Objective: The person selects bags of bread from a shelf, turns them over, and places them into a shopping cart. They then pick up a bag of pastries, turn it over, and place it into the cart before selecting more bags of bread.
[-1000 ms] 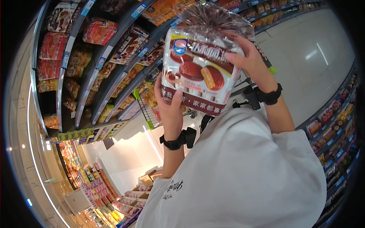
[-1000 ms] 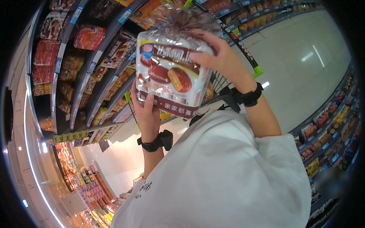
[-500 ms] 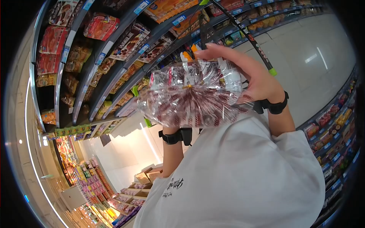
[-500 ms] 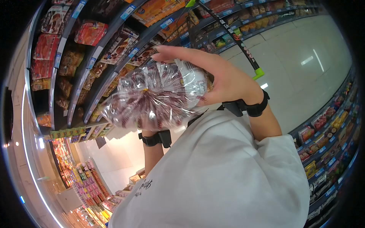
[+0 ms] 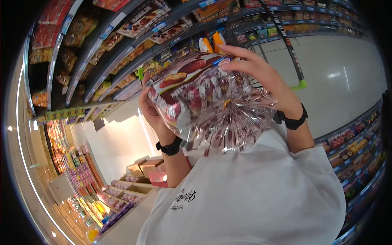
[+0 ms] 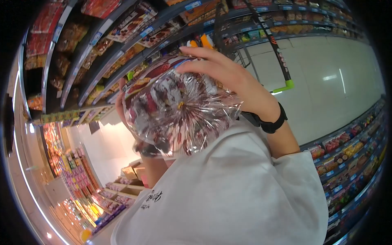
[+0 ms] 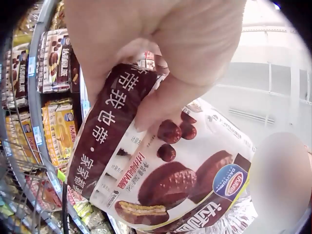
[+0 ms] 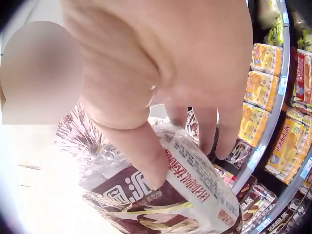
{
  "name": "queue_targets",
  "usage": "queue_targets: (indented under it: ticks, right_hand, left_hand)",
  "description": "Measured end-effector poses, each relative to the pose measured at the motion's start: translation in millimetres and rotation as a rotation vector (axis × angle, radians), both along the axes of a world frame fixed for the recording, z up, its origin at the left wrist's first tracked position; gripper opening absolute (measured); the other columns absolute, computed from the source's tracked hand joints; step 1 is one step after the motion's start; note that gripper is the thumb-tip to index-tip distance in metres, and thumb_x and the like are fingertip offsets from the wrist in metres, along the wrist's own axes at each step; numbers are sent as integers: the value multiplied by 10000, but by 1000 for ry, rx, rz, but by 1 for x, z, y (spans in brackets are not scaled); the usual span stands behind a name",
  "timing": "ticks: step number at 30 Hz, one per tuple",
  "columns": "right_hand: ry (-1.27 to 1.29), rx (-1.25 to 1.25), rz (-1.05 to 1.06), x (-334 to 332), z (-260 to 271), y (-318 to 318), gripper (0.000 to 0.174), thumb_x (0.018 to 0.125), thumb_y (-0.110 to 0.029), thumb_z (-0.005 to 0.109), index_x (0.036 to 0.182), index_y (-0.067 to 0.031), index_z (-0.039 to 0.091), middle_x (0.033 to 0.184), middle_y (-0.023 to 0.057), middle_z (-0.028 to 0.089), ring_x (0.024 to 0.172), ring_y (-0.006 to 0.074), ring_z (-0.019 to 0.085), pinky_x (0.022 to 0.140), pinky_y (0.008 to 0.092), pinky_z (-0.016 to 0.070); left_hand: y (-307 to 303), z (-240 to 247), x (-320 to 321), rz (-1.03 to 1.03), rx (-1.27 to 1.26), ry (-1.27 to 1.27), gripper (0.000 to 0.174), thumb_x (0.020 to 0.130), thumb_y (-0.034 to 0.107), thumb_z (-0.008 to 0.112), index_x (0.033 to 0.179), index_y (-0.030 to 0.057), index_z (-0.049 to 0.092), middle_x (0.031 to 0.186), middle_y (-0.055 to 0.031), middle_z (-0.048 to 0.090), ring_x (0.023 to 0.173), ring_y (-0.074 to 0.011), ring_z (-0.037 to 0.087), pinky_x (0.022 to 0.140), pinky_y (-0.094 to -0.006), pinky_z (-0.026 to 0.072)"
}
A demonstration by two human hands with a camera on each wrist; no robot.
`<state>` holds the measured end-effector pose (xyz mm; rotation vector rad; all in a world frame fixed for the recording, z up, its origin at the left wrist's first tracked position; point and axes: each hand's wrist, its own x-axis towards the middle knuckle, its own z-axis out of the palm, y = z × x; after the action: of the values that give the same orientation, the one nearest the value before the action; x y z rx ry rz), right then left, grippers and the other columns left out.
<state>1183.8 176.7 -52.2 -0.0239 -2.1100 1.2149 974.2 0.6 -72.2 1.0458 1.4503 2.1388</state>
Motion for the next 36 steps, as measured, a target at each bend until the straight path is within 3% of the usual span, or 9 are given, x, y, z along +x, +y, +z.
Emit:
queue_targets:
  ticks: [5, 14, 19, 22, 23, 24, 28, 32, 36]
  right_hand:
    - [-88, -195, 42, -41, -39, 3, 665, 750, -113, 717, 1352, -51, 442, 1363, 130, 469, 1234, 266, 477, 998, 355, 406]
    - [-233, -922, 150, -127, -39, 0, 729, 819, -121, 695, 1421, -17, 297, 1340, 93, 453, 1168, 177, 492, 967, 324, 440]
    - [-321, -948, 442, -153, -31, -28, 740, 839, -199, 674, 1439, -29, 275, 1281, 105, 506, 1181, 208, 505, 927, 302, 439]
    - [-451, -900, 521, -167, -27, -31, 693, 896, -295, 615, 1448, -43, 283, 1265, 119, 507, 1207, 228, 501, 943, 327, 447]
    - [-476, -1068, 462, -177, -34, -30, 672, 914, -341, 585, 1446, -52, 294, 1271, 119, 505, 1202, 224, 503, 945, 343, 455]
    - [-495, -1235, 396, -186, -46, -29, 655, 932, -387, 554, 1443, -62, 305, 1277, 118, 503, 1197, 220, 505, 948, 359, 464]
    - [-618, -1421, 273, -213, -97, -54, 713, 932, -433, 547, 1473, -87, 237, 1342, 96, 457, 1212, 175, 476, 975, 372, 449]
    - [-860, -985, -60, -218, -131, -93, 772, 857, -223, 684, 1439, -4, 227, 1333, 116, 459, 1222, 199, 458, 1020, 339, 393]
    - [-595, -1391, -244, -206, -160, -99, 732, 806, -37, 692, 1413, -29, 282, 1279, 112, 509, 1155, 212, 522, 974, 334, 439]
  left_hand:
    - [-18, 15, -32, -4, -234, -94, 733, 762, -78, 619, 1422, 2, 311, 1403, -136, 402, 1231, -206, 464, 1006, -316, 407]
    - [-20, -6, -99, -73, -80, -407, 584, 916, 85, 566, 1430, 45, 291, 1306, -68, 500, 1169, -141, 496, 992, -288, 404]
    - [-68, -70, -153, -48, -80, -971, 403, 934, 166, 543, 1313, 54, 459, 1244, -95, 557, 1139, -202, 560, 966, -360, 475]
    - [-117, -144, -198, 0, -208, -632, 431, 897, 175, 581, 1291, 29, 486, 1233, -121, 569, 1138, -232, 569, 976, -375, 481]
    - [-110, -94, -201, -246, -88, -1149, 489, 881, 139, 587, 1337, 43, 440, 1247, -112, 558, 1144, -224, 562, 951, -363, 492]
    - [-108, -99, -208, -253, -73, -1163, 489, 881, 139, 587, 1337, 43, 440, 1247, -112, 558, 1144, -224, 562, 951, -363, 492]
    - [-96, -126, -216, -232, -388, -690, 730, 868, 61, 596, 1491, 75, 217, 1419, -93, 418, 1193, -163, 487, 989, -291, 410]
    - [-79, -160, -219, -500, -631, -511, 846, 871, 180, 654, 1503, 37, 111, 1479, -116, 327, 1316, -183, 350, 1090, -290, 271]
    - [-65, -215, -213, -634, -604, -285, 848, 895, 271, 646, 1496, 25, 102, 1439, -126, 368, 1274, -187, 396, 1064, -294, 311]
